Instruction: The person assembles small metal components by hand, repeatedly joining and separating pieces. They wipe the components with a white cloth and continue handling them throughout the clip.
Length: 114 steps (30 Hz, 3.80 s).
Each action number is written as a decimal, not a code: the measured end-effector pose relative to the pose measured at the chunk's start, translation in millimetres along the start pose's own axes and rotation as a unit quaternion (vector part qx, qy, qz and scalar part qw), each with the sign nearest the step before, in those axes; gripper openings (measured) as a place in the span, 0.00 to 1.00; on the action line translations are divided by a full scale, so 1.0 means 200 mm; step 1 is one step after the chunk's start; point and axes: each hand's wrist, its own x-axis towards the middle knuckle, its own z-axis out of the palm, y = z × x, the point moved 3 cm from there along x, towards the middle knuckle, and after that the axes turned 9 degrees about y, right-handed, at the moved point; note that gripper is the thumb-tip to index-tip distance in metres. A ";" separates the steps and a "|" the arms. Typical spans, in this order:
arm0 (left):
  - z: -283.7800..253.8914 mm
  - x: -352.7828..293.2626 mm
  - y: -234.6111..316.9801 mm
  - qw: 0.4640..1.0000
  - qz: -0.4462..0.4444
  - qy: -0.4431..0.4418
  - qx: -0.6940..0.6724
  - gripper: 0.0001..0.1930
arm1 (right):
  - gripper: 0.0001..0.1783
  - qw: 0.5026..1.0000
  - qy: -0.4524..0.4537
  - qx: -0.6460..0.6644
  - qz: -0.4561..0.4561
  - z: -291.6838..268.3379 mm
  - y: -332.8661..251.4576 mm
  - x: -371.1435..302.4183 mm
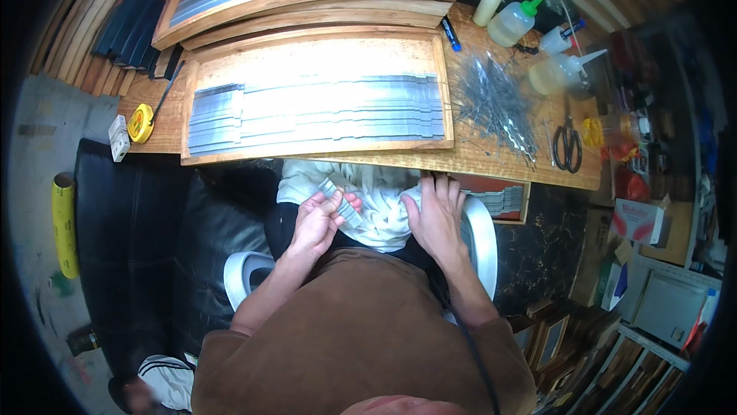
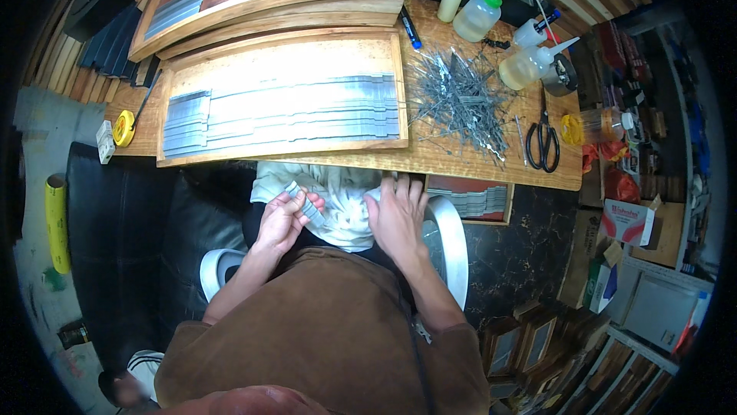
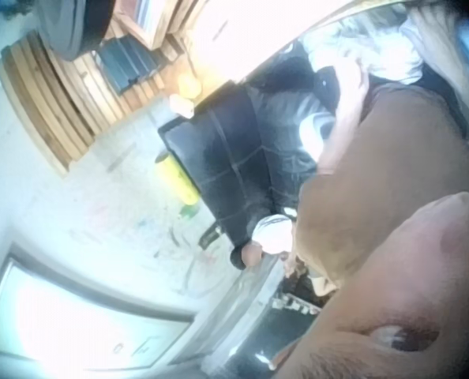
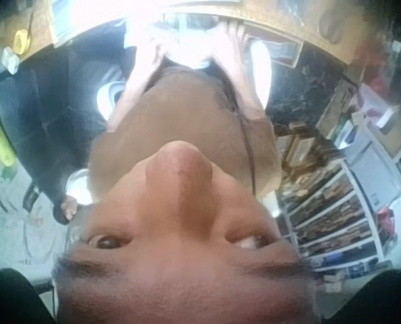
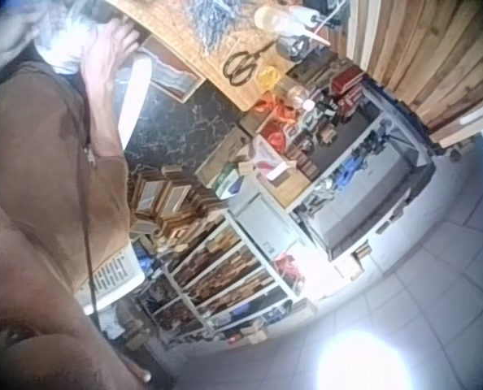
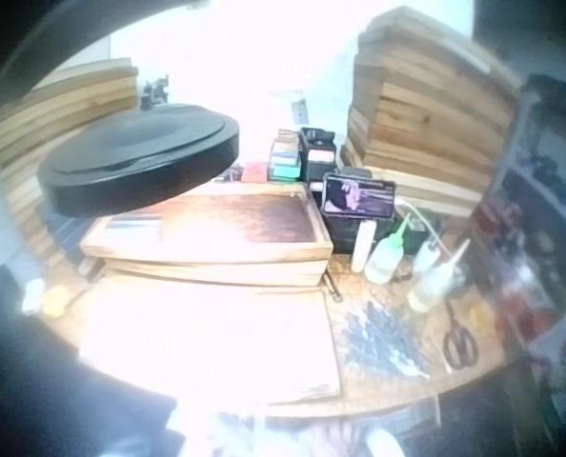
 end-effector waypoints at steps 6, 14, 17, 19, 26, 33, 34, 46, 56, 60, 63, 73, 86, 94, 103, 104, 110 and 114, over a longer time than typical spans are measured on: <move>0.22 -0.05 0.08 0.987 -0.049 -0.068 0.140 0.09 | 0.16 0.830 -0.225 0.506 0.072 -0.03 -0.13 -0.15; 0.36 -0.03 0.21 0.969 -0.051 -0.132 0.204 0.09 | 0.11 0.785 -0.165 0.577 0.153 0.05 -0.18 -0.18; 0.42 -0.02 0.24 0.963 -0.071 -0.134 0.224 0.09 | 0.13 0.767 -0.117 0.599 0.198 0.17 -0.18 -0.24; 0.43 -0.01 0.25 0.960 -0.088 -0.127 0.232 0.09 | 0.14 0.740 -0.074 0.625 0.236 0.21 -0.20 -0.27; 0.41 -0.10 0.24 0.943 -0.103 -0.149 0.280 0.08 | 0.10 0.826 -0.036 0.559 0.059 0.10 -0.20 -0.27; 0.45 -0.05 0.27 0.958 -0.100 -0.143 0.227 0.12 | 0.09 0.823 -0.010 0.561 0.096 0.09 -0.22 -0.21; 0.44 -0.05 0.27 0.956 -0.108 -0.145 0.231 0.13 | 0.09 0.822 -0.011 0.561 0.103 0.08 -0.22 -0.21; 0.39 -0.05 0.33 0.915 -0.113 -0.191 0.336 0.17 | 0.07 0.854 -0.033 0.516 0.057 0.00 -0.20 -0.18; 0.42 -0.04 0.28 0.926 -0.089 -0.159 0.331 0.10 | 0.09 0.834 -0.027 0.543 0.096 0.01 -0.21 -0.25; 0.44 -0.01 0.30 0.924 -0.073 -0.153 0.342 0.08 | 0.09 0.810 -0.020 0.565 0.159 0.06 -0.21 -0.24; 0.43 0.00 0.30 0.929 -0.068 -0.148 0.333 0.09 | 0.09 0.832 -0.002 0.544 0.109 0.04 -0.22 -0.22; 0.42 -0.01 0.31 0.921 -0.067 -0.157 0.350 0.12 | 0.08 0.833 -0.123 0.523 0.131 0.01 -0.20 -0.16; 0.44 -0.20 0.31 0.931 0.051 -0.140 0.332 0.18 | 0.31 0.322 -0.087 0.926 0.178 -0.11 -0.06 0.14; 0.42 -0.21 0.32 0.925 0.062 -0.153 0.342 0.15 | 0.30 0.295 -0.075 0.925 0.227 -0.10 -0.06 0.12; 0.43 -0.23 0.33 0.927 0.057 -0.146 0.340 0.14 | 0.32 0.283 -0.081 0.925 0.242 -0.10 -0.09 0.13; 0.43 -0.23 0.31 0.923 0.057 -0.153 0.348 0.16 | 0.32 0.278 -0.073 0.928 0.237 -0.09 -0.09 0.13; 0.43 -0.26 0.29 0.935 0.021 -0.167 0.312 0.15 | 0.22 0.511 -0.038 0.831 0.218 -0.12 -0.09 0.13; 0.40 -0.26 0.29 0.921 0.040 -0.183 0.341 0.12 | 0.28 0.849 -0.085 0.509 0.112 -0.14 -0.15 0.13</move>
